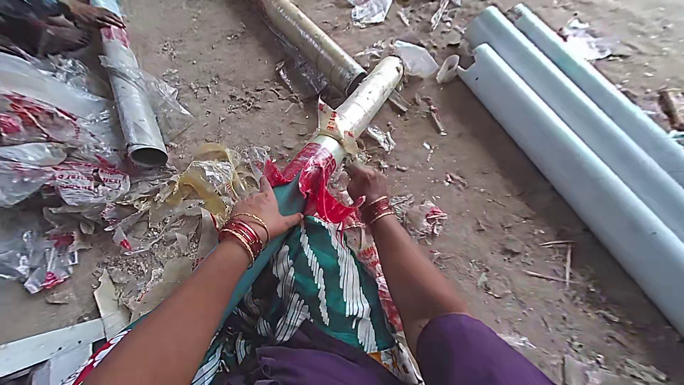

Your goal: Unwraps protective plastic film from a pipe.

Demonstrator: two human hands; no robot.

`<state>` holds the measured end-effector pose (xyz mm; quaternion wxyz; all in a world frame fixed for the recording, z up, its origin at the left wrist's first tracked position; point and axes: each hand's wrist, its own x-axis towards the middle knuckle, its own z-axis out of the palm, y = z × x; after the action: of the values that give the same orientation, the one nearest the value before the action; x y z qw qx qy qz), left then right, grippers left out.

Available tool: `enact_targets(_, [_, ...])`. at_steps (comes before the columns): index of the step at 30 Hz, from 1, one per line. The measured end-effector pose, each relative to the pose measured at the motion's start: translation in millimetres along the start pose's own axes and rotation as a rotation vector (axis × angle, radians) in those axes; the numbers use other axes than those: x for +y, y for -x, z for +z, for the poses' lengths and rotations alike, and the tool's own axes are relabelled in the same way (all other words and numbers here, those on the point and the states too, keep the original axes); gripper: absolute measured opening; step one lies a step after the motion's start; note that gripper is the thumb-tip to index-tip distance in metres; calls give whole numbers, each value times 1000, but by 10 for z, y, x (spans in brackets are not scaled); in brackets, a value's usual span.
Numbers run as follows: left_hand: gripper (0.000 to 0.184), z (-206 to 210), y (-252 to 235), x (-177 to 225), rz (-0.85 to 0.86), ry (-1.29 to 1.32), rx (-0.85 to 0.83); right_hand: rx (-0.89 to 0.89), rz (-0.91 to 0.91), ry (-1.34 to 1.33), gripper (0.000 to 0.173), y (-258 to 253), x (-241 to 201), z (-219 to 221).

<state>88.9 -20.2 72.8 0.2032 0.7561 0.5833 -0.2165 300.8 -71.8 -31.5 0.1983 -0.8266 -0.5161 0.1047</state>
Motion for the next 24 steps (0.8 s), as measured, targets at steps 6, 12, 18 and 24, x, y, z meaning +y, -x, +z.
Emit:
enact_targets(6, [117, -30, 15, 4, -3, -31, 12, -213, -179, 169, 23, -538, -639, -464])
enact_targets(12, [119, -11, 44, 35, -6, -46, 15, 60, -148, 87, 19, -169, -379, -155])
enact_targets(18, [116, -29, 10, -18, 11, 3, -2, -305, 164, 15, 32, 355, 124, 636])
enact_targets(24, [116, -26, 18, 4, -3, 22, 21, 120, 109, -237, 28, -19, -38, 31])
